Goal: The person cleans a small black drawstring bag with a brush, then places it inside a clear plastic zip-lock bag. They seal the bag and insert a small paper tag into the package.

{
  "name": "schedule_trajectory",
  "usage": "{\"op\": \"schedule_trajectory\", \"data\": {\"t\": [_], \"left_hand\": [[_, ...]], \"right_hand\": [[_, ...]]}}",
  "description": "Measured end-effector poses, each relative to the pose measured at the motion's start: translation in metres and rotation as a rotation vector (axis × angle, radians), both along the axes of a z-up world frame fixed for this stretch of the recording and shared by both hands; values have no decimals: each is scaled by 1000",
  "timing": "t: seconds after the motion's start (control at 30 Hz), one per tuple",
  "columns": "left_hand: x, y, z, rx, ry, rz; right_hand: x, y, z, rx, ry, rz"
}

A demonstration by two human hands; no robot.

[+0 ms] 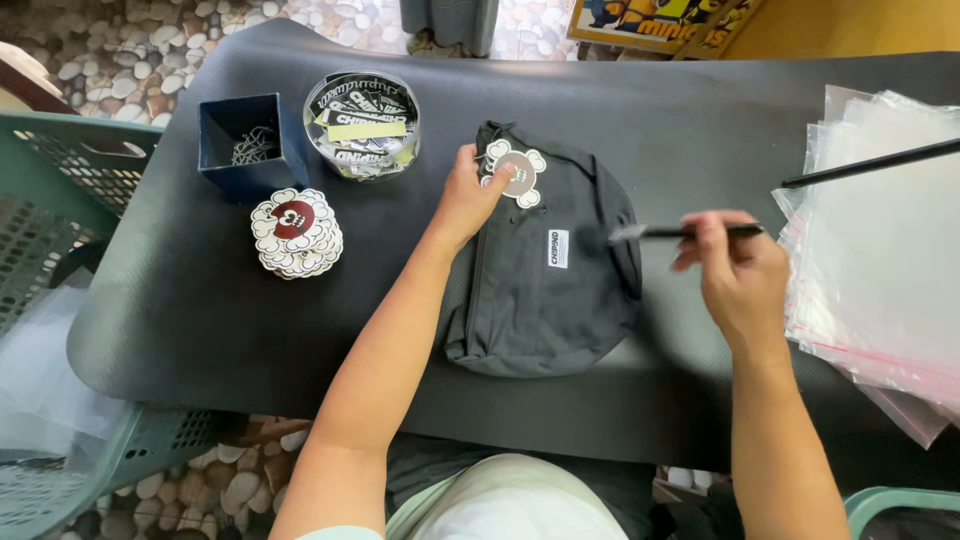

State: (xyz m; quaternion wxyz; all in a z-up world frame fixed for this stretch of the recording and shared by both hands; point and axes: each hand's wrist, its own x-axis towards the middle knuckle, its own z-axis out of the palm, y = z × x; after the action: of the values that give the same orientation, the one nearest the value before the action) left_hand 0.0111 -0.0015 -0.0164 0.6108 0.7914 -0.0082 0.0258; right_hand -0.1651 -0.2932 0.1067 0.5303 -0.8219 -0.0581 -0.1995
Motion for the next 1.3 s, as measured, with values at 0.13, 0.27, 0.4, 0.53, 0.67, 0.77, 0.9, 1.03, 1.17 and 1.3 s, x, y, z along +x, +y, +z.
{"op": "schedule_trajectory", "data": {"t": [0.13, 0.27, 0.4, 0.53, 0.67, 0.77, 0.9, 1.03, 1.17, 1.3], "left_hand": [[-10, 1, 24, -52, 122, -37], [-10, 1, 22, -63, 122, -43], [-11, 1, 20, -60, 86, -33], [-12, 1, 21, -80, 62, -38], [-13, 1, 29, -61, 101, -51], [-14, 3, 28, -45, 97, -53], [-14, 2, 29, -5, 117, -56], [-14, -1, 17, -67, 57, -70], [-24, -3, 29, -52, 20, -67], [-29, -9, 33, -20, 61, -87]], "right_hand": [[-14, 15, 26, -262, -28, -170], [-22, 17, 28, -140, 179, 54], [-13, 0, 16, -343, -90, -172], [-14, -24, 3, -422, -63, -204], [-15, -55, -21, -691, -70, -298], [-17, -72, -43, -827, -66, -330], [-24, -74, -62, -983, 57, -379], [-42, -66, -58, -904, 219, -348], [-78, -79, -58, -957, 24, -604], [-108, -107, -65, -765, 265, -703]]}}
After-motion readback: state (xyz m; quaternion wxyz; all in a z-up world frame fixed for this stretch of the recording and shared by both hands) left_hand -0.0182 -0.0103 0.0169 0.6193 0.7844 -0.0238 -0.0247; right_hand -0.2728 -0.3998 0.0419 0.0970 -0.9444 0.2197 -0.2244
